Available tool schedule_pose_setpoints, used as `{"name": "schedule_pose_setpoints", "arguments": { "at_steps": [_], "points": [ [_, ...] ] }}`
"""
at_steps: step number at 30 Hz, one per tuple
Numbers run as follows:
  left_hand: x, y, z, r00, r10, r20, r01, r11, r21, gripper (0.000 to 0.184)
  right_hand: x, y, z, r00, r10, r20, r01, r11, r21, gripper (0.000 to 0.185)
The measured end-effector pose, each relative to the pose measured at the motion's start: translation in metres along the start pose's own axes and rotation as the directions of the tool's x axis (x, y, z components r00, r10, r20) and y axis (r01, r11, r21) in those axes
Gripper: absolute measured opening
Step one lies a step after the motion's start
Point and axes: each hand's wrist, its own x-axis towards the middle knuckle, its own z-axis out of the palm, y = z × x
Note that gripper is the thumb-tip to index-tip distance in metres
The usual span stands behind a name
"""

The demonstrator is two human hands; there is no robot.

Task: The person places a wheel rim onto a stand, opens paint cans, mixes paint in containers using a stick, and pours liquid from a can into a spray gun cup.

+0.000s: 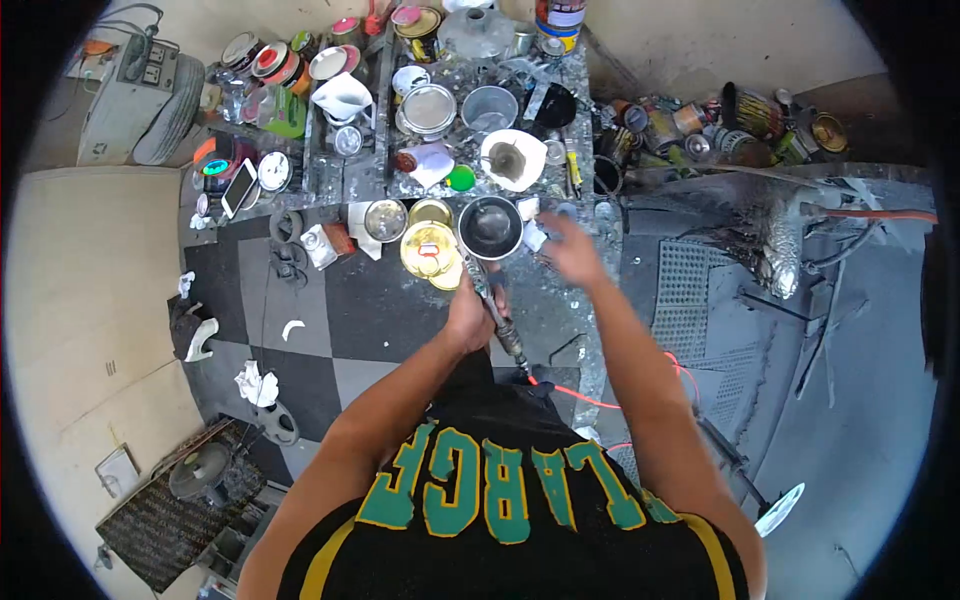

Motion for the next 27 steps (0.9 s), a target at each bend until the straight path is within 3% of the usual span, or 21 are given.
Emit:
{"name": "schedule_pose_setpoints", "arguments": {
  "at_steps": [2, 4, 5, 7, 8, 9, 10, 12, 14, 16, 18, 19, 20, 21, 22, 23, 25, 27],
  "points": [
    [0.010, -0.021, 0.004, 0.996, -0.009, 0.086, 0.022, 0.988, -0.155, 0.053, -0.055, -0.018, 0.019, 0.958, -0.265, 0.115, 0.277, 0.955, -0.108, 0.068],
    [0.009, -0.047, 0.038, 0.995, -0.041, 0.091, 0.063, 0.967, -0.249, 0.052, -0.089, -0.029, 0.028, 0.943, -0.322, 0.085, 0.333, 0.895, -0.296, 0.077],
    [0.004, -0.061, 0.054, 0.972, -0.048, 0.230, 0.111, 0.956, -0.271, 0.058, -0.100, -0.029, 0.024, 0.961, -0.277, 0.011, 0.264, 0.900, -0.348, 0.077],
    [0.008, -0.102, 0.062, 0.940, -0.236, 0.246, 0.257, 0.965, -0.055, 0.052, -0.121, -0.023, 0.011, 0.971, -0.193, -0.142, 0.115, 0.897, -0.427, 0.076],
    [0.016, -0.122, 0.061, 0.918, -0.319, 0.236, 0.316, 0.947, 0.053, 0.048, -0.134, -0.007, -0.001, 0.978, -0.094, -0.186, 0.039, 0.958, -0.283, 0.073],
    [0.044, -0.150, 0.031, 0.868, -0.493, 0.061, 0.396, 0.761, 0.514, 0.053, -0.151, 0.019, -0.017, 0.978, 0.007, -0.207, -0.035, 0.991, -0.128, 0.071],
    [0.044, -0.152, 0.033, 0.851, -0.513, 0.115, 0.260, 0.601, 0.756, 0.052, -0.168, 0.047, -0.030, 0.973, 0.107, -0.207, -0.102, 0.994, 0.033, 0.069],
    [0.047, -0.151, 0.041, 0.800, -0.570, 0.188, -0.120, 0.154, 0.981, 0.051, -0.204, 0.109, -0.046, 0.963, 0.155, -0.222, -0.067, 0.931, 0.358, 0.061],
    [0.039, -0.148, 0.041, 0.836, -0.490, 0.247, -0.219, 0.115, 0.969, 0.053, -0.242, 0.150, -0.059, 0.879, 0.377, -0.292, -0.189, 0.838, 0.513, 0.060],
    [0.025, -0.132, 0.042, 0.863, -0.406, 0.301, -0.306, 0.054, 0.951, 0.055, -0.275, 0.279, -0.069, 0.873, 0.263, -0.410, -0.203, 0.962, 0.184, 0.066],
    [-0.012, -0.106, 0.040, 0.956, -0.202, 0.214, -0.202, 0.080, 0.976, 0.049, -0.315, 0.286, -0.085, 0.667, 0.693, -0.273, -0.590, 0.716, 0.373, 0.067],
    [-0.017, -0.101, 0.014, 0.972, -0.128, 0.195, -0.191, 0.042, 0.981, 0.048, -0.335, 0.347, -0.084, 0.705, 0.600, -0.377, -0.609, 0.785, 0.112, 0.055],
    [-0.024, -0.096, -0.013, 0.983, -0.052, 0.179, -0.179, 0.007, 0.984, 0.048, -0.355, 0.409, -0.084, 0.728, 0.495, -0.474, -0.623, 0.766, -0.157, 0.044],
    [-0.043, -0.091, -0.024, 0.998, 0.014, -0.054, 0.053, 0.027, 0.998, 0.049, -0.374, 0.425, -0.092, 0.685, 0.576, -0.445, -0.697, 0.695, -0.173, 0.043],
    [-0.063, -0.085, -0.046, 0.989, 0.109, -0.098, 0.109, -0.103, 0.989, 0.050, -0.381, 0.427, -0.103, 0.624, 0.688, -0.370, -0.766, 0.632, -0.118, 0.042],
    [-0.074, -0.089, -0.101, 0.956, 0.169, -0.241, 0.244, 0.005, 0.970, 0.047, -0.384, 0.428, -0.110, 0.568, 0.769, -0.294, -0.815, 0.576, -0.066, 0.041],
    [-0.098, -0.108, -0.228, 0.921, 0.319, -0.222, 0.194, 0.118, 0.974, 0.041, -0.374, 0.430, -0.127, 0.523, 0.825, -0.215, -0.847, 0.530, -0.030, 0.039],
    [-0.144, -0.107, -0.272, 0.967, 0.239, -0.091, 0.183, -0.398, 0.899, 0.038, -0.343, 0.430, -0.145, 0.541, 0.822, -0.178, -0.838, 0.544, -0.034, 0.038]
  ]
}}
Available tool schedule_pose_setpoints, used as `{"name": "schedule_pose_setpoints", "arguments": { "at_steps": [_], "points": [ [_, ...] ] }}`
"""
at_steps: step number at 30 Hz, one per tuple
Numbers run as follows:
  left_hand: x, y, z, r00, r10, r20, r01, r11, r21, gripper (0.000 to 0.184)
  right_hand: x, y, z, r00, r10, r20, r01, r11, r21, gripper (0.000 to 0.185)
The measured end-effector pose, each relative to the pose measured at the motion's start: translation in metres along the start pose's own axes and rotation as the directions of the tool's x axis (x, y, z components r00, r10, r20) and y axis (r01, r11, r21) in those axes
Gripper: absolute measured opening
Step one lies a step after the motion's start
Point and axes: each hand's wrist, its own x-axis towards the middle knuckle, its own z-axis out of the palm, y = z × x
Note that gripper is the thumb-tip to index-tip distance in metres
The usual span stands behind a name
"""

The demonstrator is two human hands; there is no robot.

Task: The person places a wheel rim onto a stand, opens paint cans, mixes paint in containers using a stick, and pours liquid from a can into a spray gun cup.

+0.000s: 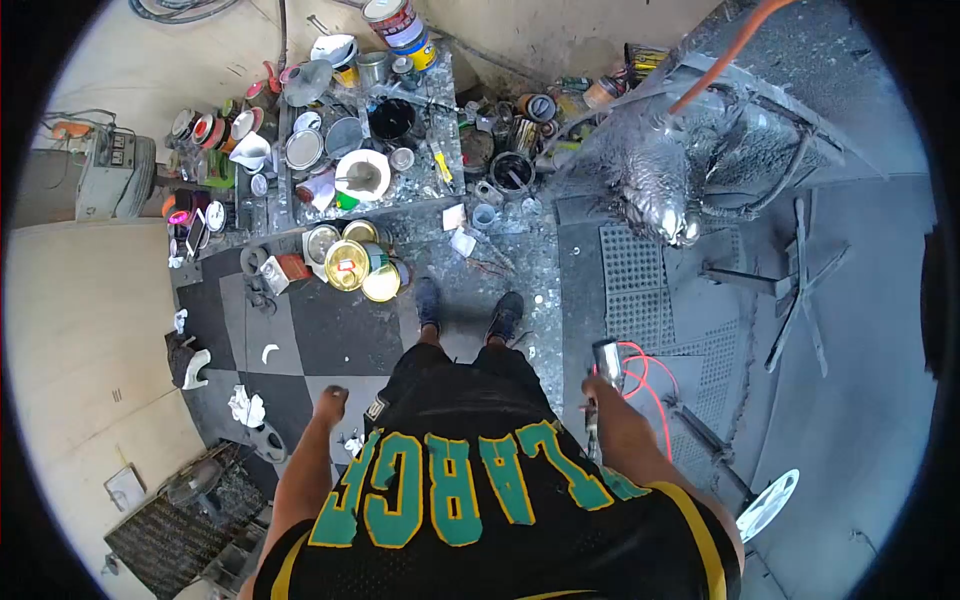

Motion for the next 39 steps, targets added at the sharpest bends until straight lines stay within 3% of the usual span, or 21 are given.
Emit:
{"name": "schedule_pose_setpoints", "arguments": {
  "at_steps": [1, 3, 6, 8, 11, 13, 15, 16, 17, 18, 20, 22, 25, 27, 29, 32, 35, 37, 39],
  "points": [
    [-0.012, 0.016, -0.006, 0.981, -0.186, 0.048, 0.191, 0.970, -0.150, 0.038, 0.012, -0.018, -0.006, 1.000, -0.018, 0.016, 0.018, 1.000, -0.008, 0.038],
    [-0.042, 0.064, -0.021, 0.843, -0.493, 0.215, 0.536, 0.742, -0.402, 0.037, 0.036, -0.071, -0.024, 0.997, -0.055, 0.050, 0.057, 0.998, -0.034, 0.037],
    [-0.036, 0.089, 0.000, 0.972, -0.203, 0.118, 0.234, 0.889, -0.393, 0.041, 0.050, -0.169, -0.056, 0.992, -0.063, 0.109, 0.075, 0.992, -0.104, 0.036],
    [-0.024, 0.157, -0.022, 0.973, -0.185, 0.136, 0.225, 0.886, -0.405, 0.042, 0.042, -0.223, -0.078, 0.988, -0.054, 0.144, 0.079, 0.981, -0.176, 0.037],
    [-0.006, 0.221, -0.041, 0.999, -0.030, 0.034, 0.042, 0.881, -0.471, 0.044, 0.000, -0.268, -0.110, 0.974, -0.131, 0.182, 0.191, 0.913, -0.362, 0.037],
    [0.004, 0.251, -0.051, 1.000, -0.003, 0.002, 0.004, 0.806, -0.592, 0.044, 0.025, -0.245, -0.104, 0.973, -0.219, 0.071, 0.226, 0.966, -0.127, 0.033],
    [0.011, 0.258, -0.050, 1.000, 0.018, -0.022, -0.027, 0.804, -0.594, 0.046, 0.024, -0.224, -0.108, 0.952, -0.256, 0.166, 0.239, 0.964, 0.113, 0.042],
    [0.011, 0.259, -0.049, 0.999, 0.027, -0.033, -0.042, 0.804, -0.593, 0.047, 0.078, -0.200, -0.099, 0.979, -0.159, 0.130, 0.129, 0.968, 0.214, 0.044],
    [0.010, 0.256, -0.045, 0.999, 0.028, -0.027, -0.038, 0.808, -0.588, 0.046, 0.096, -0.170, -0.087, 0.923, -0.384, 0.031, 0.378, 0.917, 0.128, 0.044],
    [0.011, 0.249, -0.040, 0.999, 0.031, -0.021, -0.037, 0.813, -0.581, 0.046, 0.074, -0.155, -0.083, 0.893, -0.445, -0.063, 0.448, 0.872, 0.196, 0.044],
    [0.011, 0.235, -0.036, 1.000, -0.005, 0.019, 0.015, 0.823, -0.568, 0.044, 0.021, -0.133, -0.075, 0.850, -0.470, -0.237, 0.525, 0.720, 0.454, 0.043],
    [0.006, 0.218, -0.033, 0.992, -0.076, 0.099, 0.117, 0.835, -0.537, 0.042, -0.038, -0.128, -0.074, 0.775, -0.509, -0.374, 0.630, 0.570, 0.528, 0.043],
    [0.015, 0.157, -0.004, 0.991, 0.007, 0.132, 0.064, 0.848, -0.525, 0.042, -0.133, -0.145, -0.089, 0.637, -0.553, -0.536, 0.770, 0.461, 0.440, 0.046],
    [0.050, 0.084, 0.028, 0.967, 0.077, 0.241, -0.011, 0.964, -0.266, 0.046, -0.144, -0.148, -0.103, 0.470, -0.607, -0.641, 0.834, 0.543, 0.098, 0.047],
    [0.076, 0.086, 0.018, 0.949, 0.122, 0.292, -0.094, 0.990, -0.108, 0.049, -0.169, -0.161, -0.115, 0.321, -0.622, -0.714, 0.857, 0.511, -0.061, 0.048],
    [0.102, 0.117, -0.024, 0.942, 0.120, 0.314, -0.135, 0.991, 0.024, 0.050, -0.202, -0.172, -0.129, 0.409, -0.574, -0.710, 0.840, 0.540, 0.047, 0.047],
    [0.096, 0.224, -0.086, 0.982, 0.057, 0.179, -0.015, 0.974, -0.227, 0.045, -0.214, -0.169, -0.127, 0.445, -0.498, -0.745, 0.835, 0.531, 0.144, 0.045],
    [0.136, 0.232, -0.084, 0.961, 0.268, 0.062, -0.252, 0.948, -0.193, 0.040, -0.217, -0.165, -0.124, 0.352, -0.485, -0.801, 0.871, 0.482, 0.091, 0.044],
    [0.154, 0.262, -0.088, 0.948, 0.316, 0.022, -0.297, 0.911, -0.287, 0.040, -0.221, -0.162, -0.123, 0.292, -0.471, -0.832, 0.887, 0.458, 0.052, 0.042]
  ]
}}
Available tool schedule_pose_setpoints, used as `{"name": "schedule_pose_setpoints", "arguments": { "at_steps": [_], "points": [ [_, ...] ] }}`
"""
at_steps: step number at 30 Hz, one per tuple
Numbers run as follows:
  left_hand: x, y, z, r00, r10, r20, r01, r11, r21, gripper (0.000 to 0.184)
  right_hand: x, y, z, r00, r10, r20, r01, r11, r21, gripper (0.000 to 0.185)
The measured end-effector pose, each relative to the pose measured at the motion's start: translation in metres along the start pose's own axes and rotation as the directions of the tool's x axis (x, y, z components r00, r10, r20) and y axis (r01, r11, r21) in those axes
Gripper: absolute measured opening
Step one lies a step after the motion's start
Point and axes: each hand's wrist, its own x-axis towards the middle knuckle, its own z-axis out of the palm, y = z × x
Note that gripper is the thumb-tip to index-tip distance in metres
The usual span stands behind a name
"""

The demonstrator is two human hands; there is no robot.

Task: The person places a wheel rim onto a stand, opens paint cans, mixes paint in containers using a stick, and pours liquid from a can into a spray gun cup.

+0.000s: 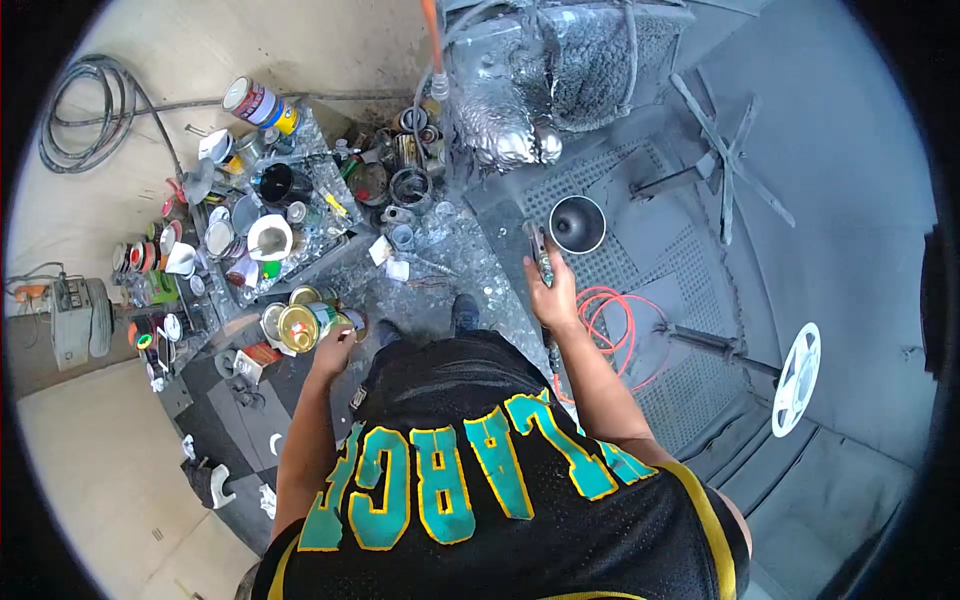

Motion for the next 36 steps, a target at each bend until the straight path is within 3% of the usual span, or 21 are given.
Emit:
{"name": "schedule_pose_setpoints", "arguments": {
  "at_steps": [4, 8, 10, 15, 22, 26, 29, 30, 32, 34, 36],
  "points": [
    [0.010, 0.064, 0.005, 0.991, 0.136, 0.018, -0.136, 0.991, 0.003, 0.041, -0.002, -0.013, -0.011, 1.000, -0.018, 0.019, 0.018, 0.999, -0.037, 0.039],
    [-0.011, 0.076, 0.015, 0.990, 0.093, 0.104, -0.098, 0.994, 0.044, 0.045, -0.001, -0.010, -0.018, 0.997, -0.021, 0.073, 0.027, 0.996, -0.091, 0.035],
    [-0.013, 0.033, 0.024, 0.982, 0.025, 0.185, -0.033, 0.999, 0.038, 0.047, -0.001, -0.010, -0.017, 0.998, 0.009, 0.069, -0.002, 0.994, -0.107, 0.034],
    [-0.066, -0.052, 0.036, 0.988, -0.122, 0.092, 0.109, 0.984, 0.138, 0.046, 0.004, 0.006, -0.015, 0.994, -0.072, 0.077, 0.082, 0.988, -0.132, 0.033],
    [-0.114, -0.072, 0.041, 0.908, -0.419, 0.011, 0.419, 0.908, 0.029, 0.043, 0.024, -0.010, -0.019, 0.982, -0.068, 0.175, 0.096, 0.982, -0.161, 0.042],
    [-0.098, -0.053, 0.052, 0.977, -0.209, -0.037, 0.207, 0.977, -0.044, 0.039, 0.030, -0.012, -0.018, 0.958, -0.017, 0.287, 0.076, 0.978, -0.195, 0.042],
    [-0.078, 0.031, 0.045, 0.995, -0.074, -0.071, 0.063, 0.988, -0.143, 0.038, 0.025, -0.024, -0.014, 0.940, -0.242, 0.242, 0.293, 0.934, -0.203, 0.034],
    [-0.072, 0.064, 0.040, 0.996, -0.072, -0.044, 0.062, 0.979, -0.192, 0.037, 0.025, -0.029, -0.012, 0.937, -0.222, 0.269, 0.273, 0.947, -0.169, 0.035],
    [-0.051, 0.093, 0.042, 0.995, 0.099, -0.018, -0.100, 0.966, -0.237, 0.034, 0.024, -0.038, -0.007, 0.927, -0.186, 0.326, 0.229, 0.968, -0.100, 0.039],
    [-0.039, 0.139, 0.034, 0.956, 0.292, -0.032, -0.294, 0.944, -0.153, 0.031, 0.021, -0.042, -0.002, 0.914, -0.195, 0.355, 0.238, 0.968, -0.083, 0.036],
    [-0.036, 0.190, 0.026, 0.960, 0.280, -0.010, -0.275, 0.934, -0.228, 0.030, 0.019, -0.053, 0.003, 0.903, -0.248, 0.350, 0.290, 0.954, -0.073, 0.035]
  ]
}}
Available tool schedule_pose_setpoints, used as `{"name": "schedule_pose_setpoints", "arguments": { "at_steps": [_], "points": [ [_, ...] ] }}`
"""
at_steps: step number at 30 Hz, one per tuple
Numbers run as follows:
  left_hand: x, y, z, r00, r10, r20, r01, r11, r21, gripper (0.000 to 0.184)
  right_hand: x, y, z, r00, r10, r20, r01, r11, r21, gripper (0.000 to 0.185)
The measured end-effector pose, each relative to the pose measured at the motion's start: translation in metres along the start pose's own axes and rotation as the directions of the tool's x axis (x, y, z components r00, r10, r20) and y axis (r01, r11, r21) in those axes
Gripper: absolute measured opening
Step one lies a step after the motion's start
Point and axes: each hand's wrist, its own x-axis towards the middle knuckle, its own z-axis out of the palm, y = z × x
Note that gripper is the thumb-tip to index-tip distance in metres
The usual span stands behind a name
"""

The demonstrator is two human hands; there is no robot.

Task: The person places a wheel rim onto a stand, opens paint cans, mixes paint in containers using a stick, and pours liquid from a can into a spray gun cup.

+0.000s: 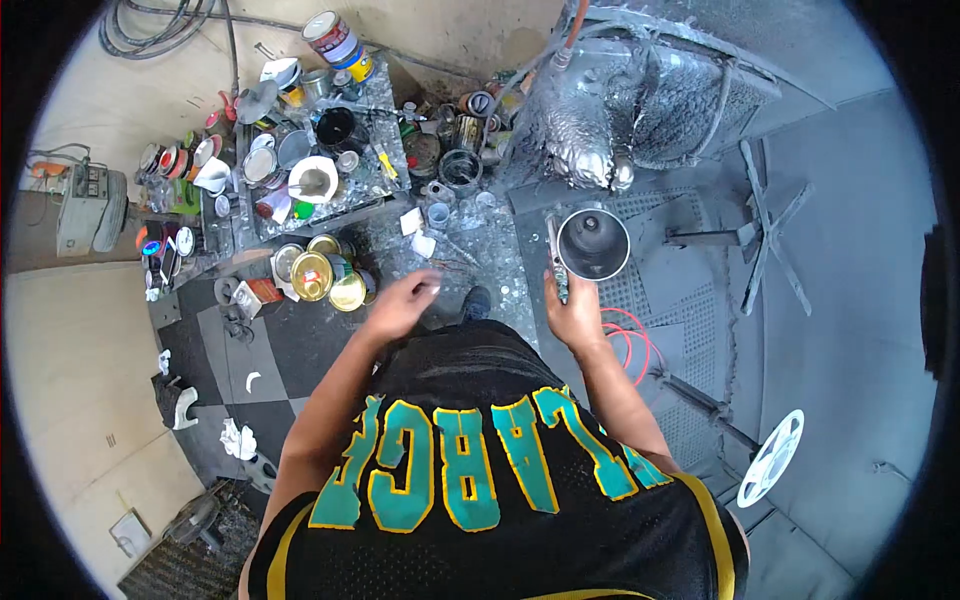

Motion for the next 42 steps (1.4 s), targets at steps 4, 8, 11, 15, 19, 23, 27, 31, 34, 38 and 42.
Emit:
{"name": "schedule_pose_setpoints", "arguments": {
  "at_steps": [4, 8, 11, 15, 19, 23, 27, 31, 34, 38, 42],
  "points": [
    [0.025, 0.052, 0.005, 0.989, 0.127, 0.071, -0.121, 0.989, -0.090, 0.032, 0.006, -0.024, 0.000, 0.996, -0.087, -0.001, 0.086, 0.995, -0.039, 0.035],
    [0.038, 0.084, 0.005, 0.978, 0.170, 0.118, -0.172, 0.985, 0.007, 0.032, 0.006, -0.033, -0.001, 0.994, -0.049, 0.101, 0.050, 0.999, -0.011, 0.037],
    [0.047, 0.085, 0.008, 0.975, 0.165, 0.150, -0.163, 0.986, -0.027, 0.034, 0.008, -0.037, 0.002, 0.993, -0.070, 0.092, 0.070, 0.998, 0.003, 0.037],
    [0.057, 0.083, 0.022, 0.997, 0.078, -0.002, -0.073, 0.926, -0.371, 0.036, 0.014, -0.040, 0.017, 0.994, -0.109, 0.026, 0.104, 0.985, 0.138, 0.039],
    [0.067, 0.067, 0.020, 0.970, -0.237, 0.053, 0.240, 0.902, -0.359, 0.037, 0.016, -0.034, 0.042, 0.824, 0.279, 0.492, -0.501, 0.765, 0.405, 0.042],
    [0.081, 0.005, 0.027, 0.889, -0.458, 0.015, 0.457, 0.883, -0.108, 0.039, 0.018, -0.017, 0.077, 0.683, 0.297, 0.667, -0.623, 0.714, 0.320, 0.036],
    [0.061, 0.001, 0.031, 0.837, -0.545, 0.046, 0.543, 0.817, -0.194, 0.042, 0.016, 0.005, 0.096, 0.615, 0.373, 0.695, -0.673, 0.707, 0.216, 0.034],
    [0.063, -0.024, 0.038, 0.849, -0.523, 0.073, 0.521, 0.807, -0.278, 0.040, 0.017, 0.000, 0.095, 0.611, 0.375, 0.697, -0.670, 0.714, 0.203, 0.032],
    [0.059, -0.016, 0.037, 0.864, -0.495, 0.088, 0.492, 0.796, -0.352, 0.035, 0.016, -0.004, 0.092, 0.615, 0.379, 0.692, -0.649, 0.742, 0.170, 0.029],
    [0.056, 0.003, 0.036, 0.910, -0.415, 0.002, 0.355, 0.776, -0.520, 0.028, 0.010, -0.019, 0.081, 0.833, 0.164, 0.529, -0.332, 0.913, 0.239, 0.040],
    [0.050, 0.044, 0.014, 0.952, -0.302, -0.056, 0.221, 0.801, -0.556, 0.027, 0.008, -0.042, 0.059, 0.898, -0.112, 0.425, 0.008, 0.971, 0.239, 0.049]
  ]
}}
